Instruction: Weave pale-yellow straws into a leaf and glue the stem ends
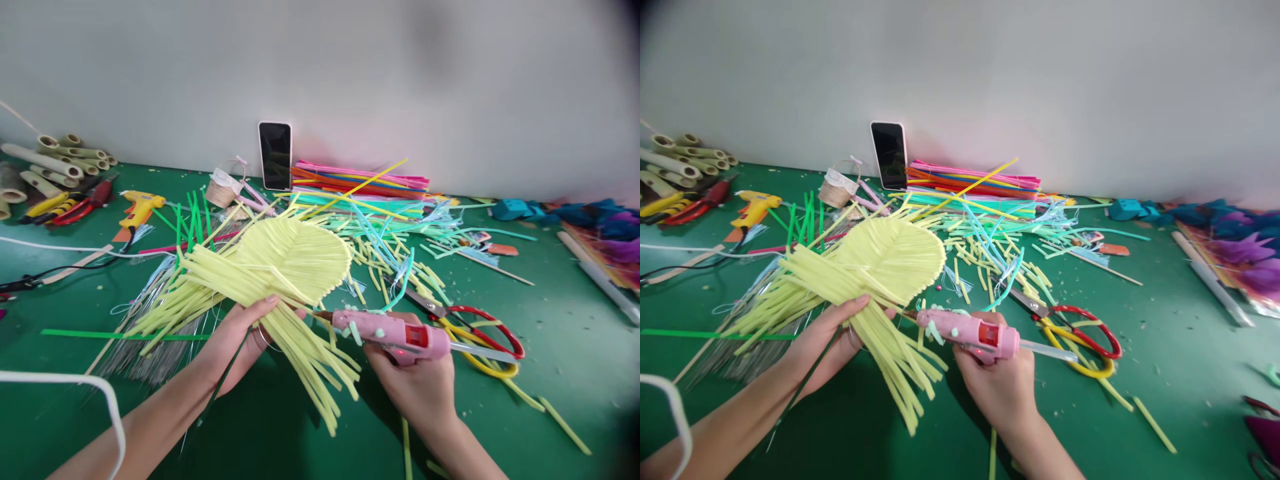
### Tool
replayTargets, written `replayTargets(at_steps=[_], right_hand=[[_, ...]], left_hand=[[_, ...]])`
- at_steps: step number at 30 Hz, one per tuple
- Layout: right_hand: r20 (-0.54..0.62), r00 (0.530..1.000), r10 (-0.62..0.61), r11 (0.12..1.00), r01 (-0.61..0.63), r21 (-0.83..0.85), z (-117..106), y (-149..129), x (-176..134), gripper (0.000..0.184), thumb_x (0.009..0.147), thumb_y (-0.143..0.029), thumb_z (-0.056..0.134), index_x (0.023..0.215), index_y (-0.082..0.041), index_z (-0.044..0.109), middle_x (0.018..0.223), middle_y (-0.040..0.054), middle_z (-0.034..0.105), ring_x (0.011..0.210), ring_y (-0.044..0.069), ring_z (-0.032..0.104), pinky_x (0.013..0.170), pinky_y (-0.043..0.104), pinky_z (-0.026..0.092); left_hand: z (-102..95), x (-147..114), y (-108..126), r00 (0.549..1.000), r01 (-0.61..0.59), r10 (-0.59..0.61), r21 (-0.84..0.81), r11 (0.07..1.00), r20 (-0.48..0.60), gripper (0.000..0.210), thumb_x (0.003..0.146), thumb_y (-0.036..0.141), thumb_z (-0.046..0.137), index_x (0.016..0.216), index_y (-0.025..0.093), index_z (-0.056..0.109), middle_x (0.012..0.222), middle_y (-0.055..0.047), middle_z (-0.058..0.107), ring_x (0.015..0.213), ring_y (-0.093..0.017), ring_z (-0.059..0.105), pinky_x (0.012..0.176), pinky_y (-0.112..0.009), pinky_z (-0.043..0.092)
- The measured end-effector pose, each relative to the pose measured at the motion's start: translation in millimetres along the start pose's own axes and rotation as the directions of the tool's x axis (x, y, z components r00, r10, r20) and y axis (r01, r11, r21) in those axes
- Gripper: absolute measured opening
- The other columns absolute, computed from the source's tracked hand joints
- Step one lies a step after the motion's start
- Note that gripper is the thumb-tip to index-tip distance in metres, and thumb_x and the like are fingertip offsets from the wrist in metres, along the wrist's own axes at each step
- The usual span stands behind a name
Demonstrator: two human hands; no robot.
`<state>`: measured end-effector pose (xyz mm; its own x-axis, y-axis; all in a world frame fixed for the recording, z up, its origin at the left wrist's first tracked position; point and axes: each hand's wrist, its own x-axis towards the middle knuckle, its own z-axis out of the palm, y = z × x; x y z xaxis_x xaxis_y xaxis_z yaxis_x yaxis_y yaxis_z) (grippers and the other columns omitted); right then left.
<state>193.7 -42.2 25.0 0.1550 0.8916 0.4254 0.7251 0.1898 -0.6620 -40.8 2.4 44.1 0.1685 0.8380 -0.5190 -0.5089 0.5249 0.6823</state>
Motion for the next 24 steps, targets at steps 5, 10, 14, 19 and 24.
replayTargets(at_steps=[5, 10, 14, 19, 24], right_hand=[[-0.007, 1.000, 0.024, 1.000, -0.024, 0.000, -0.2, 0.1, -0.5, 0.013, 0.073, -0.022, 0.062, 0.085, -0.023, 0.063, 0.075, 0.0016, 0.075, 0.065, 0.021, 0.073, 0.051, 0.025, 0.054], [-0.011, 1.000, -0.002, 1.000, 0.002, -0.004, -0.5, 1.2, -1.3, 0.012, 0.074, -0.022, 0.064, 0.086, -0.022, 0.063, 0.074, 0.0010, 0.074, 0.062, 0.020, 0.072, 0.052, 0.024, 0.054], [-0.015, 1.000, -0.008, 1.000, 0.008, 0.000, -0.6, 0.8, -1.2, 0.012, 0.074, -0.021, 0.064, 0.086, -0.023, 0.062, 0.074, 0.0005, 0.074, 0.064, 0.020, 0.072, 0.052, 0.024, 0.054], [-0.030, 0.999, -0.025, 1.000, 0.025, -0.011, -0.5, -0.8, -0.6, 0.011, 0.075, -0.021, 0.064, 0.086, -0.022, 0.062, 0.074, 0.0001, 0.073, 0.063, 0.018, 0.072, 0.051, 0.022, 0.053], [-0.019, 0.999, -0.038, 0.999, 0.038, -0.014, -0.5, -0.5, 0.0, 0.011, 0.075, -0.020, 0.064, 0.086, -0.022, 0.061, 0.073, -0.0008, 0.073, 0.060, 0.017, 0.071, 0.052, 0.022, 0.054]], left_hand=[[1.0, -0.2, 0.6, 1.000, 0.001, -0.001, -0.001, 1.000, -0.004, 0.039, 0.087, 0.014, 0.066, 0.125, 0.015, 0.065, 0.103, -0.010, 0.078, 0.089, -0.025, 0.076, 0.083, -0.029, 0.063], [1.8, -0.4, 0.5, 1.000, 0.001, -0.001, -0.005, 1.000, 0.013, 0.034, 0.088, 0.013, 0.064, 0.122, 0.013, 0.067, 0.102, -0.011, 0.079, 0.088, -0.025, 0.076, 0.082, -0.030, 0.063], [1.4, -0.8, 0.4, 1.000, -0.009, 0.009, -0.002, 1.000, 0.024, 0.032, 0.088, 0.013, 0.064, 0.120, 0.014, 0.067, 0.102, -0.010, 0.079, 0.087, -0.024, 0.077, 0.082, -0.030, 0.063], [-0.8, -0.5, 0.1, 0.999, -0.002, 0.002, -0.003, 1.000, 0.043, 0.032, 0.088, 0.015, 0.065, 0.120, 0.016, 0.068, 0.103, -0.008, 0.078, 0.090, -0.023, 0.076, 0.085, -0.028, 0.062], [-1.5, 0.3, 0.1, 1.000, -0.001, 0.001, -0.003, 1.000, 0.008, 0.034, 0.087, 0.014, 0.066, 0.121, 0.015, 0.066, 0.105, -0.010, 0.078, 0.089, -0.023, 0.076, 0.085, -0.029, 0.062]])
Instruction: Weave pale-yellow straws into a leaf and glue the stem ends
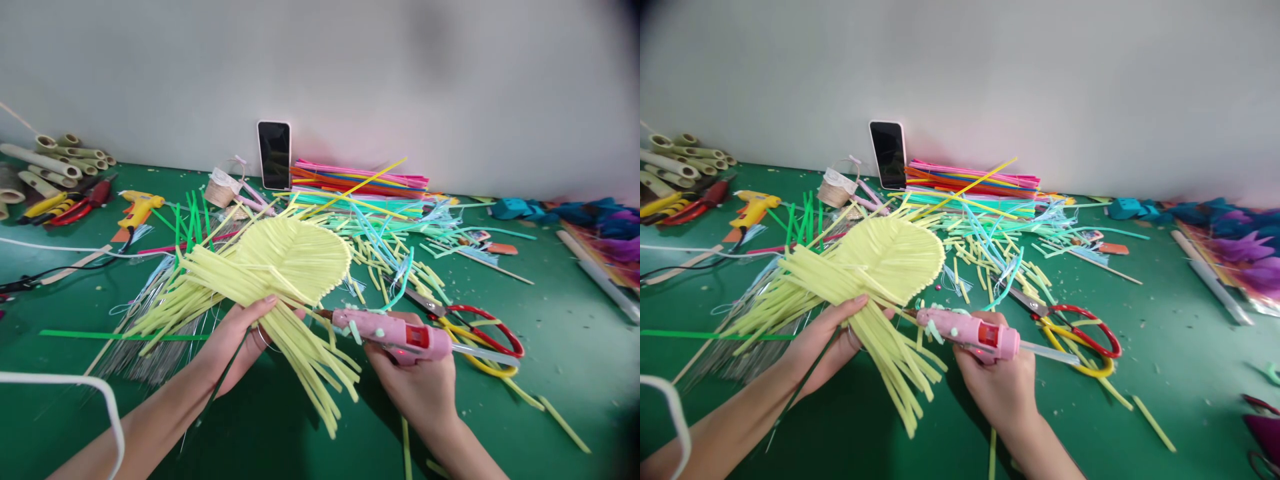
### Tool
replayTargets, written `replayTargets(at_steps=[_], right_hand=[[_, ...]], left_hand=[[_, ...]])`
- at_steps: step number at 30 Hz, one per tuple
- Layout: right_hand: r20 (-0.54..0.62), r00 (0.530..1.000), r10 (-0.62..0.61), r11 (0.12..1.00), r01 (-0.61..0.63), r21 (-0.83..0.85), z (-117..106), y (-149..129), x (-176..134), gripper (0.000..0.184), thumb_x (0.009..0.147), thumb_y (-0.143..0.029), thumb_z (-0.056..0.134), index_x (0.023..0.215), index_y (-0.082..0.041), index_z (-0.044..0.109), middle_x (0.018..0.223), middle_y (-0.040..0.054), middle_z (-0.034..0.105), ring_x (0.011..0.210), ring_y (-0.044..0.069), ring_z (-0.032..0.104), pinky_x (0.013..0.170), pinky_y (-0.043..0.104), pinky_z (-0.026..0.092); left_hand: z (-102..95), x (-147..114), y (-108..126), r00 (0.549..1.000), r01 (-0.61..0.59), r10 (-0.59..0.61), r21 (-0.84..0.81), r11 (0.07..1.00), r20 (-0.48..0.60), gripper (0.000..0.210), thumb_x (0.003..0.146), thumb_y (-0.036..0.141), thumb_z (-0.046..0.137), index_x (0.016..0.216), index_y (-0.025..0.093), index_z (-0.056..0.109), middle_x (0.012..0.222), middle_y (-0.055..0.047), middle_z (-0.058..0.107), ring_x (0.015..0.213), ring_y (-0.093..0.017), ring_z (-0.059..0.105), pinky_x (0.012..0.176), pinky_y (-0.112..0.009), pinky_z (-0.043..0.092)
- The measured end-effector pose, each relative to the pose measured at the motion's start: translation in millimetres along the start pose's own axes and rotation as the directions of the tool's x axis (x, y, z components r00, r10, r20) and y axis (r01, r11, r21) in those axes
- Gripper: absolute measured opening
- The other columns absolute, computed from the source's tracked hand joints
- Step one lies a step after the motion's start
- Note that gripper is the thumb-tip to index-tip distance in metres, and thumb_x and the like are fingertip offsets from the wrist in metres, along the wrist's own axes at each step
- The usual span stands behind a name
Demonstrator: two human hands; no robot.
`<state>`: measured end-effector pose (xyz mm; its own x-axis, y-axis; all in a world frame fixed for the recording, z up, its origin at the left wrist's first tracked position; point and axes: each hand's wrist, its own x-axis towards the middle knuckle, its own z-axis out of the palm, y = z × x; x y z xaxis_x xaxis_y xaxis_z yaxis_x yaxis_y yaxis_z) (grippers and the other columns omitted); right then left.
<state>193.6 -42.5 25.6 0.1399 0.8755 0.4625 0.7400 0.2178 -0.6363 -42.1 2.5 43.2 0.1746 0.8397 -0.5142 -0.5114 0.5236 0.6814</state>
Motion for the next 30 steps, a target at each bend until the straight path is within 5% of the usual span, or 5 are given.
replayTargets(at_steps=[30], right_hand=[[-0.005, 0.999, -0.049, 0.999, 0.049, 0.001, 0.6, 7.5, -5.7, 0.015, 0.080, -0.025, 0.069, 0.092, -0.024, 0.062, 0.077, 0.0008, 0.071, 0.061, 0.017, 0.069, 0.054, 0.026, 0.054]], left_hand=[[3.2, -0.9, -1.2, 0.999, -0.030, 0.030, 0.017, 0.999, 0.011, 0.046, 0.086, 0.015, 0.068, 0.131, 0.018, 0.060, 0.114, -0.010, 0.075, 0.094, -0.025, 0.075, 0.087, -0.031, 0.062]])
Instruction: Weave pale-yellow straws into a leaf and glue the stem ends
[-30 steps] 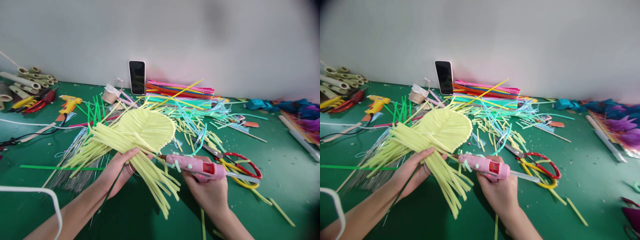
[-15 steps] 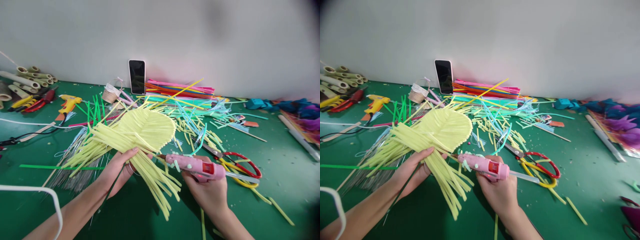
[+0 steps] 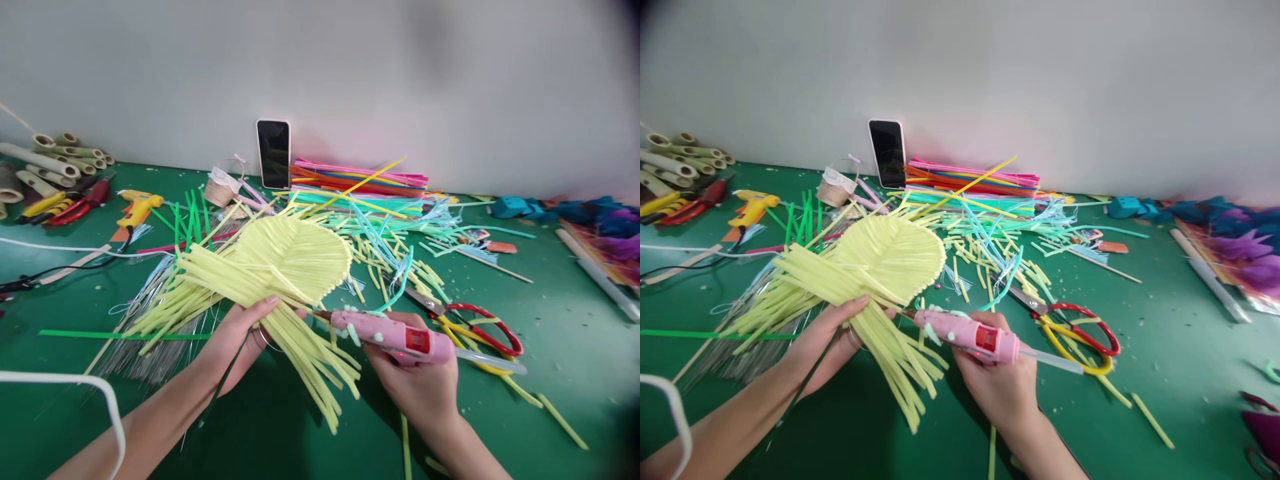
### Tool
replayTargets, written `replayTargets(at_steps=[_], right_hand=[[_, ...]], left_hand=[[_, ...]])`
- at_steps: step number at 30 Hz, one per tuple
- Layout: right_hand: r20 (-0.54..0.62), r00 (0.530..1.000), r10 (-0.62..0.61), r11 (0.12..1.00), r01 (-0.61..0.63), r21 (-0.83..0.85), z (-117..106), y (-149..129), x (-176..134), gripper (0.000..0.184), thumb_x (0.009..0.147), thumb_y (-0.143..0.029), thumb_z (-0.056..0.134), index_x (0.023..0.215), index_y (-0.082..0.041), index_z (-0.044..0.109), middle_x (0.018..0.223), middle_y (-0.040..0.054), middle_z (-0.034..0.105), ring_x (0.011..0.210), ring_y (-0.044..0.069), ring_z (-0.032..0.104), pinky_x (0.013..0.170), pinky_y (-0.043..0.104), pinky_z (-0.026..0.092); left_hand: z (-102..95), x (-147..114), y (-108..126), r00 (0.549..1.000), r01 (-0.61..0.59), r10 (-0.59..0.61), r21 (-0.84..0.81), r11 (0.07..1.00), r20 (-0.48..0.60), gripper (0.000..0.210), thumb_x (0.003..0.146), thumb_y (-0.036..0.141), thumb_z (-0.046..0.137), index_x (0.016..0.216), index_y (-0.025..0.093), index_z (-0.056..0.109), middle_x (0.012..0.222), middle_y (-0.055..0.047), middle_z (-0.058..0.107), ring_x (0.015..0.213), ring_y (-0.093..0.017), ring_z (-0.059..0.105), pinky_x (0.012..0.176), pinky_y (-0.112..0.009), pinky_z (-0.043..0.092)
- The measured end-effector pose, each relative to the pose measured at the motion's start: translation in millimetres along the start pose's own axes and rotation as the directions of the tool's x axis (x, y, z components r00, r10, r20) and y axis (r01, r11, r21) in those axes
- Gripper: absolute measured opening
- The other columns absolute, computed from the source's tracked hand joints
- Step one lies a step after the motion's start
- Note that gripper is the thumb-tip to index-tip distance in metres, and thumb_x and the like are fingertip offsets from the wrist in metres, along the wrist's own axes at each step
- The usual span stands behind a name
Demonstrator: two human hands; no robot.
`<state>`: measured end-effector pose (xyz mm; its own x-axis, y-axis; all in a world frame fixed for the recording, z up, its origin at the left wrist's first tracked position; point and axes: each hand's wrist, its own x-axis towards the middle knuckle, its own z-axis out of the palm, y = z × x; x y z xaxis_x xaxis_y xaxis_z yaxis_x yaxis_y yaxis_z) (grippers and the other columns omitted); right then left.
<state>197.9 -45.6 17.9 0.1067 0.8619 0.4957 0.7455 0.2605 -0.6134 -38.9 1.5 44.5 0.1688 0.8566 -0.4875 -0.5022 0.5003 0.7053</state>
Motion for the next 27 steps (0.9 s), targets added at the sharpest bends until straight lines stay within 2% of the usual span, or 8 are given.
replayTargets(at_steps=[5, 7, 9, 11, 15, 18, 23, 27], right_hand=[[-0.236, 0.971, 0.040, 0.978, -0.086, -0.188, -17.5, 22.7, 12.4, 0.026, 0.082, -0.041, 0.069, 0.100, -0.021, 0.067, 0.084, 0.0065, 0.073, 0.068, 0.023, 0.069, 0.059, 0.032, 0.052], [-0.208, 0.977, 0.054, 0.930, -0.126, -0.346, -27.9, 35.5, 20.5, 0.032, 0.087, -0.044, 0.062, 0.109, -0.020, 0.067, 0.089, 0.0085, 0.073, 0.074, 0.026, 0.069, 0.065, 0.035, 0.050], [-0.113, 0.993, 0.042, 0.856, -0.094, -0.509, -38.0, 47.4, 28.0, 0.037, 0.093, -0.041, 0.052, 0.121, -0.020, 0.064, 0.098, 0.0108, 0.073, 0.086, 0.031, 0.066, 0.078, 0.044, 0.048], [-0.126, 0.990, 0.055, 0.796, -0.120, -0.593, -46.8, 57.4, 33.1, 0.044, 0.094, -0.036, 0.047, 0.132, -0.020, 0.057, 0.105, 0.0131, 0.070, 0.095, 0.035, 0.062, 0.084, 0.051, 0.045], [-0.243, 0.949, 0.199, 0.704, -0.311, -0.638, -60.6, 72.4, 36.3, 0.054, 0.093, -0.032, 0.041, 0.146, -0.022, 0.045, 0.112, 0.0205, 0.058, 0.110, 0.046, 0.051, 0.083, 0.060, 0.041], [-0.248, 0.913, 0.325, 0.650, -0.406, -0.642, -67.4, 83.3, 36.0, 0.058, 0.095, -0.036, 0.035, 0.151, -0.022, 0.037, 0.110, 0.0231, 0.055, 0.114, 0.054, 0.047, 0.081, 0.065, 0.037], [-0.241, 0.892, 0.382, 0.585, -0.435, -0.685, -69.4, 101.5, 32.8, 0.061, 0.092, -0.037, 0.043, 0.150, -0.020, 0.039, 0.105, 0.0280, 0.058, 0.110, 0.056, 0.052, 0.072, 0.063, 0.037], [-0.190, 0.924, 0.332, 0.604, -0.363, -0.709, -69.5, 110.4, 27.6, 0.062, 0.088, -0.037, 0.051, 0.148, -0.021, 0.043, 0.109, 0.0301, 0.057, 0.110, 0.057, 0.053, 0.070, 0.066, 0.039]], left_hand=[[-3.5, 1.0, 0.6, 1.000, 0.018, -0.018, -0.032, 0.999, -0.016, 0.039, 0.087, 0.015, 0.067, 0.126, 0.017, 0.063, 0.109, -0.009, 0.077, 0.092, -0.022, 0.076, 0.088, -0.030, 0.061], [-3.4, 0.7, 0.7, 1.000, 0.018, -0.019, -0.049, 0.999, -0.013, 0.036, 0.088, 0.013, 0.066, 0.123, 0.016, 0.065, 0.107, -0.009, 0.078, 0.091, -0.022, 0.076, 0.088, -0.030, 0.061], [-3.4, 0.4, 0.6, 1.000, 0.014, -0.014, -0.064, 0.998, 0.003, 0.036, 0.088, 0.012, 0.065, 0.124, 0.017, 0.065, 0.108, -0.009, 0.077, 0.093, -0.021, 0.076, 0.090, -0.031, 0.060], [-3.8, 0.1, 0.5, 1.000, 0.003, -0.002, -0.075, 0.997, 0.023, 0.038, 0.088, 0.012, 0.065, 0.126, 0.018, 0.064, 0.112, -0.009, 0.076, 0.097, -0.021, 0.075, 0.094, -0.032, 0.059], [-3.7, -0.1, 1.3, 0.999, -0.016, 0.019, -0.100, 0.995, 0.027, 0.044, 0.088, 0.011, 0.065, 0.131, 0.020, 0.060, 0.116, -0.007, 0.075, 0.100, -0.021, 0.074, 0.096, -0.033, 0.057], [-0.9, -1.0, 3.1, 1.000, -0.016, 0.014, -0.106, 0.994, -0.018, 0.045, 0.088, 0.009, 0.063, 0.132, 0.020, 0.059, 0.110, -0.007, 0.077, 0.094, -0.021, 0.075, 0.091, -0.032, 0.060], [3.8, -3.9, 5.7, 0.999, -0.004, 0.001, -0.084, 0.996, -0.044, 0.044, 0.089, 0.007, 0.060, 0.132, 0.018, 0.059, 0.104, -0.007, 0.078, 0.085, -0.020, 0.077, 0.085, -0.030, 0.063], [1.6, -4.8, 5.1, 1.000, -0.010, 0.009, -0.087, 0.996, -0.011, 0.042, 0.089, 0.009, 0.061, 0.131, 0.018, 0.060, 0.102, -0.007, 0.079, 0.085, -0.020, 0.077, 0.085, -0.030, 0.063]])
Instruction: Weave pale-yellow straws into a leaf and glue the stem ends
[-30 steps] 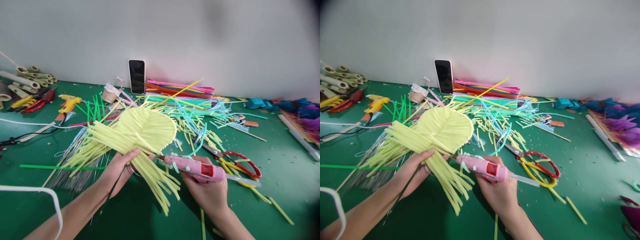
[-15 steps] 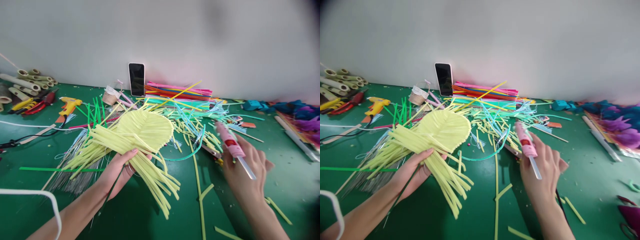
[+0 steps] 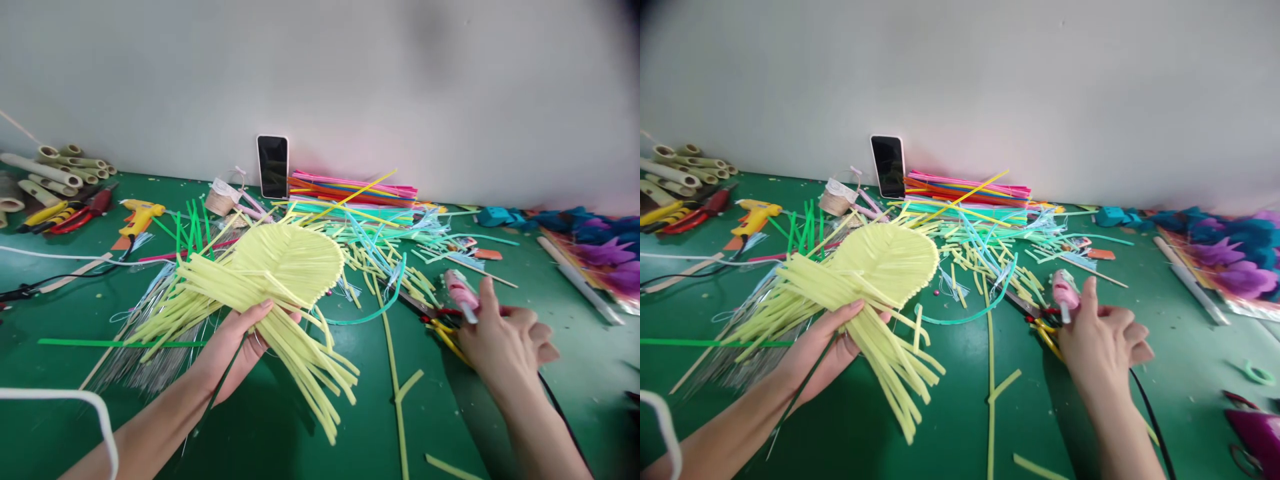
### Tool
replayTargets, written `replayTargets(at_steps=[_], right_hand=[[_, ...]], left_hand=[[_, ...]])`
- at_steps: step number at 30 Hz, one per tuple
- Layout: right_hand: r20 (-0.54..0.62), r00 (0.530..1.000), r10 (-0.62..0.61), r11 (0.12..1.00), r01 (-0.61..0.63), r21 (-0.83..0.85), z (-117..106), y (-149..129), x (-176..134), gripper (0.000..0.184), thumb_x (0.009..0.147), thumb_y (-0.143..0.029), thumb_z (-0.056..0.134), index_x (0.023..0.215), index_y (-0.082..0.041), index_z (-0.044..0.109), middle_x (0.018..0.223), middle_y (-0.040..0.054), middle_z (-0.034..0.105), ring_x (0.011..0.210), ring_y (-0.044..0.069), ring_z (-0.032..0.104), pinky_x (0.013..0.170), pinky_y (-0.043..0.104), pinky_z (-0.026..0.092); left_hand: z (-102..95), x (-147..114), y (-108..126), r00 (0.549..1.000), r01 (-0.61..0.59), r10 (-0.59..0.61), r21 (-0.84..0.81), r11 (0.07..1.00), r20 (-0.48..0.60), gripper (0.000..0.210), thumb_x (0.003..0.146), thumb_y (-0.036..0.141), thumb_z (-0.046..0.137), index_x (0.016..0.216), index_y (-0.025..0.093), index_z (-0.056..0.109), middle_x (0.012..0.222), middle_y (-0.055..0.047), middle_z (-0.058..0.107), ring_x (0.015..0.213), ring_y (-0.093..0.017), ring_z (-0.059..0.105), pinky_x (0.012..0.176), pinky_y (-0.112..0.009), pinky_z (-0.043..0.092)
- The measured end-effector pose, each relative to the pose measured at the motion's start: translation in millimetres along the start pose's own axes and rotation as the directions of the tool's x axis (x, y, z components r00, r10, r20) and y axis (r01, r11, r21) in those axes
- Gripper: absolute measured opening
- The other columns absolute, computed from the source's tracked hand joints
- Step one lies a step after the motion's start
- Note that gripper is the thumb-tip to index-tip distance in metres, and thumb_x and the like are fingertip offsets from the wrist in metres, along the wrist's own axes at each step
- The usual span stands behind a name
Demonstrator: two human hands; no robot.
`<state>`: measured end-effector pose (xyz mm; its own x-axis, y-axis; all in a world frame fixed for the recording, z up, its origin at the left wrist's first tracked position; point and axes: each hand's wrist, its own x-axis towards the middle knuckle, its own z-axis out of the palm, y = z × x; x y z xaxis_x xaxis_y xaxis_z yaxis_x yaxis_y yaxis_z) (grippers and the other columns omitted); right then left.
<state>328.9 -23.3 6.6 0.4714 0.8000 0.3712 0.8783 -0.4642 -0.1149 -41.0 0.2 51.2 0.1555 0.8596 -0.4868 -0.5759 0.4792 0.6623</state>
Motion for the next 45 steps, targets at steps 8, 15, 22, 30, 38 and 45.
replayTargets(at_steps=[8, 15, 22, 30, 38, 45], right_hand=[[-0.137, 0.984, -0.117, 0.867, 0.169, 0.468, -41.5, -59.7, -26.2, 0.054, 0.088, -0.030, 0.053, 0.141, -0.022, 0.049, 0.135, 0.0195, 0.053, 0.129, 0.040, 0.047, 0.103, 0.060, 0.037], [0.249, 0.725, -0.642, 0.428, 0.069, 0.901, -63.9, -128.0, -75.1, 0.022, 0.093, -0.032, 0.059, 0.114, -0.028, 0.065, 0.116, 0.0046, 0.066, 0.110, 0.020, 0.061, 0.094, 0.035, 0.050], [0.237, 0.679, -0.695, 0.388, 0.076, 0.918, -65.4, -125.4, -74.7, 0.015, 0.092, -0.020, 0.055, 0.099, -0.023, 0.068, 0.104, 0.0055, 0.070, 0.105, 0.020, 0.060, 0.091, 0.036, 0.050], [0.178, 0.804, -0.567, 0.588, 0.244, 0.772, -56.4, -108.5, -62.2, 0.016, 0.093, -0.025, 0.053, 0.096, -0.023, 0.068, 0.088, 0.0043, 0.070, 0.087, 0.022, 0.061, 0.077, 0.038, 0.050], [0.506, 0.613, -0.607, 0.434, -0.279, 0.857, -70.3, -133.5, -81.6, 0.027, 0.092, -0.043, 0.057, 0.098, -0.022, 0.073, 0.090, 0.0009, 0.075, 0.085, 0.018, 0.067, 0.078, 0.028, 0.051], [0.516, 0.669, -0.536, 0.413, -0.325, 0.851, -69.3, -132.8, -76.4, 0.031, 0.089, -0.045, 0.060, 0.092, -0.019, 0.078, 0.073, 0.0013, 0.073, 0.068, 0.016, 0.065, 0.063, 0.024, 0.051]], left_hand=[[0.8, 0.0, -2.1, 1.000, 0.007, -0.007, 0.024, 1.000, 0.017, 0.044, 0.089, 0.012, 0.064, 0.132, 0.018, 0.059, 0.110, -0.008, 0.077, 0.089, -0.023, 0.076, 0.085, -0.033, 0.063], [7.0, -8.2, -8.8, 0.997, 0.075, -0.075, 0.109, 0.991, -0.002, 0.047, 0.086, 0.016, 0.069, 0.132, 0.016, 0.059, 0.110, -0.012, 0.076, 0.091, -0.025, 0.076, 0.082, -0.031, 0.063], [7.7, -11.7, -10.5, 0.991, 0.099, -0.112, 0.152, 0.983, 0.077, 0.040, 0.083, 0.022, 0.074, 0.120, 0.013, 0.067, 0.107, -0.014, 0.077, 0.090, -0.029, 0.076, 0.079, -0.032, 0.063], [10.2, -10.7, -4.8, 0.997, 0.071, -0.070, 0.148, 0.986, -0.015, 0.057, 0.084, 0.015, 0.071, 0.138, 0.019, 0.054, 0.112, -0.011, 0.076, 0.087, -0.028, 0.077, 0.074, -0.031, 0.065], [10.2, -12.6, -10.4, 0.996, 0.091, -0.093, 0.179, 0.980, 0.006, 0.058, 0.083, 0.018, 0.072, 0.138, 0.017, 0.054, 0.110, -0.013, 0.076, 0.088, -0.029, 0.076, 0.078, -0.034, 0.064], [8.7, -11.4, -8.4, 0.997, 0.074, -0.079, 0.210, 0.975, 0.018, 0.054, 0.083, 0.020, 0.073, 0.134, 0.018, 0.058, 0.109, -0.011, 0.077, 0.085, -0.028, 0.077, 0.075, -0.034, 0.064]])
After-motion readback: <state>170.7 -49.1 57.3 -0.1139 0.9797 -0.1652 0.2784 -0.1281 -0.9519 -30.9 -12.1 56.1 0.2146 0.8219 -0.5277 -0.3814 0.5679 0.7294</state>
